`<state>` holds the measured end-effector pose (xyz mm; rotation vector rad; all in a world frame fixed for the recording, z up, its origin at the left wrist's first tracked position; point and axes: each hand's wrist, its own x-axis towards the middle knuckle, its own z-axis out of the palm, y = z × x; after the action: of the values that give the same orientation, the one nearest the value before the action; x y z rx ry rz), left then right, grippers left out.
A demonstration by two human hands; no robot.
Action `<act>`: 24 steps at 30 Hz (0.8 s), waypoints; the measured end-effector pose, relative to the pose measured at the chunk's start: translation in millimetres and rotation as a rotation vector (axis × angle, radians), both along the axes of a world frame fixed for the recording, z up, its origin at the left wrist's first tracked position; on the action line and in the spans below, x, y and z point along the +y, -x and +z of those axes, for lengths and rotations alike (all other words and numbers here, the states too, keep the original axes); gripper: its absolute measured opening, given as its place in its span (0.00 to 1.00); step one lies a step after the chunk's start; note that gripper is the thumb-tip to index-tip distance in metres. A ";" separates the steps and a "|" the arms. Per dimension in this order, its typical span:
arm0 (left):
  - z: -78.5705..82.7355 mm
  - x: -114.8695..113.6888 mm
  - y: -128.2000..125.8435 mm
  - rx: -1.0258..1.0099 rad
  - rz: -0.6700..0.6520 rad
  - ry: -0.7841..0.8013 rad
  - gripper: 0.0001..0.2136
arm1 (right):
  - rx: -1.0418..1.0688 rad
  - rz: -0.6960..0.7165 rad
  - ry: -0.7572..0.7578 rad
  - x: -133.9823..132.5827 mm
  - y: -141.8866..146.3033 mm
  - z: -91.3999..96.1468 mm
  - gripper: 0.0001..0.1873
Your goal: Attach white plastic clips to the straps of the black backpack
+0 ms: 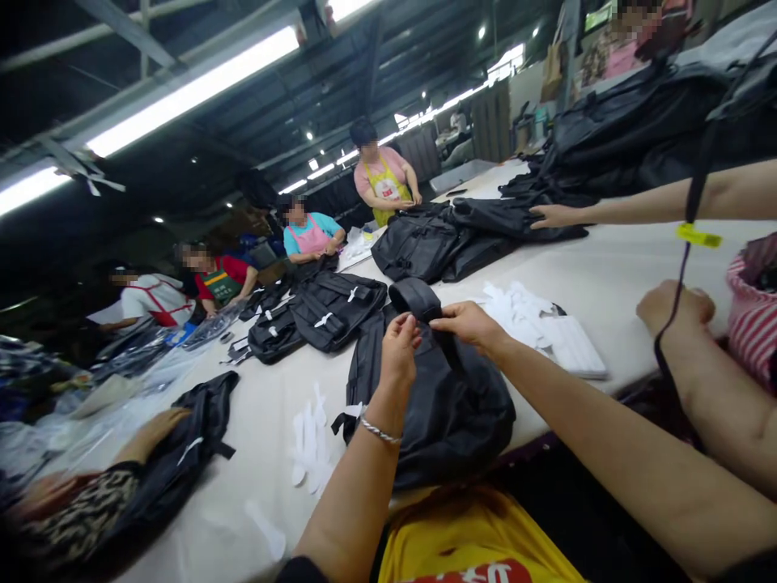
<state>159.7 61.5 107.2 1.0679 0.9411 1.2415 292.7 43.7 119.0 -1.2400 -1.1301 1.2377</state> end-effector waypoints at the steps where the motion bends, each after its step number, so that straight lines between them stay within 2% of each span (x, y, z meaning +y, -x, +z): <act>1: -5.7 -3.6 -3.2 0.032 -0.004 -0.047 0.14 | 0.032 -0.010 0.028 4.8 -6.1 -0.4 0.13; 3: -18.4 -9.4 -11.9 0.042 -0.069 -0.125 0.16 | 0.090 -0.008 0.052 12.6 -16.5 -0.6 0.13; 5: -31.3 -11.0 -22.6 0.016 -0.153 -0.139 0.18 | 0.133 0.026 0.051 18.7 -24.3 -0.2 0.12; 9: -48.2 -5.7 -38.1 0.099 -0.202 -0.059 0.09 | 0.174 0.053 0.067 25.5 -36.6 0.8 0.10; 12: -50.2 -4.7 -41.3 0.122 -0.249 -0.053 0.10 | 0.199 0.008 0.081 25.7 -45.6 -1.1 0.08; 16: -46.3 -8.0 -44.9 0.055 -0.334 -0.070 0.17 | 0.246 -0.039 0.108 23.2 -51.1 -9.9 0.08; 20: -44.5 -7.4 -51.4 0.095 -0.307 -0.088 0.11 | 0.214 -0.084 0.108 22.3 -47.9 -16.7 0.09; 24: -45.5 -6.9 -53.6 0.051 -0.319 -0.047 0.12 | 0.141 -0.151 0.103 23.0 -44.4 -16.5 0.10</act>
<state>213.3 54.6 61.8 1.2382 0.7479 0.9800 337.1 66.7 102.5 -1.2694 -0.8647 1.2599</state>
